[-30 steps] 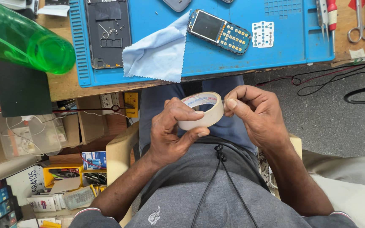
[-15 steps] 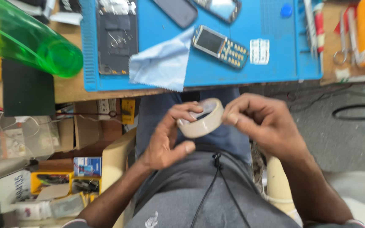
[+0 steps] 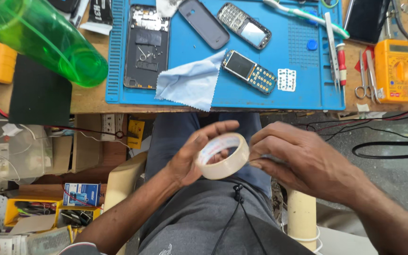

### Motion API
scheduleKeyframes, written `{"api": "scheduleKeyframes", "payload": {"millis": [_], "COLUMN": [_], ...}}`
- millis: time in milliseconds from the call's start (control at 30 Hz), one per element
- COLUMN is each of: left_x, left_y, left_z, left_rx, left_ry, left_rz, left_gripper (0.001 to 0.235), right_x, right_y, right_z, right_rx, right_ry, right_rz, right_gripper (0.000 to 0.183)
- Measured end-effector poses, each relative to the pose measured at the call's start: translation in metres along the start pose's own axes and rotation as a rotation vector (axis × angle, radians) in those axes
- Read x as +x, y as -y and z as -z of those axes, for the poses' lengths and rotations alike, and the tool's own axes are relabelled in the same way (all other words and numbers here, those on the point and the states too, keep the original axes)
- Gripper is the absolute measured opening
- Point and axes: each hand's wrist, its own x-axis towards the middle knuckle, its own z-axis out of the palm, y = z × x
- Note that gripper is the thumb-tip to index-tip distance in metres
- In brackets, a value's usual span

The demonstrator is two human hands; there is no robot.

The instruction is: The person applies a transparent adhesive film to the keypad area of a disassembled mobile phone. They use tweezers to position the film and a metal tool to press it down, then trim the excess with scissors.

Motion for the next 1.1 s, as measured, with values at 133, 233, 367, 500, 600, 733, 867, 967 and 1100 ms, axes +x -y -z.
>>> {"api": "scheduleKeyframes", "payload": {"millis": [133,233,367,500,600,733,867,967,1100], "left_x": [-0.002,-0.008,-0.021,-0.024,-0.023,-0.023,-0.021,-0.021,-0.022], "left_y": [-0.005,-0.015,-0.026,-0.031,-0.030,-0.028,-0.024,-0.024,-0.024], "left_z": [-0.011,-0.025,-0.049,-0.055,-0.052,-0.048,-0.045,-0.044,-0.044], "left_rx": [0.149,0.284,0.875,1.211,1.349,1.544,1.611,1.619,1.619], "left_ry": [-0.061,-0.103,-0.219,-0.307,-0.323,-0.304,-0.243,-0.218,-0.211], "left_rz": [-0.091,-0.185,-0.483,-0.676,-0.767,-0.840,-0.904,-0.937,-0.953], "left_gripper": [0.068,0.053,0.034,0.029,0.032,0.035,0.042,0.044,0.044], "right_x": [-0.013,-0.023,-0.034,-0.036,-0.033,-0.024,-0.023,-0.019,-0.016], "right_y": [-0.018,-0.036,-0.051,-0.064,-0.065,-0.052,-0.035,-0.036,-0.039], "right_z": [0.001,-0.005,-0.033,-0.058,-0.069,-0.084,-0.094,-0.095,-0.092], "right_rx": [-0.261,-0.246,0.219,0.884,1.149,0.947,0.793,0.898,1.029], "right_ry": [-0.084,-0.196,-0.323,-0.392,-0.438,-0.429,-0.533,-0.539,-0.519], "right_rz": [0.158,0.158,-0.019,-0.081,-0.216,-0.321,-0.169,-0.233,-0.334], "right_gripper": [0.022,0.017,0.024,0.042,0.048,0.060,0.059,0.049,0.032]}}
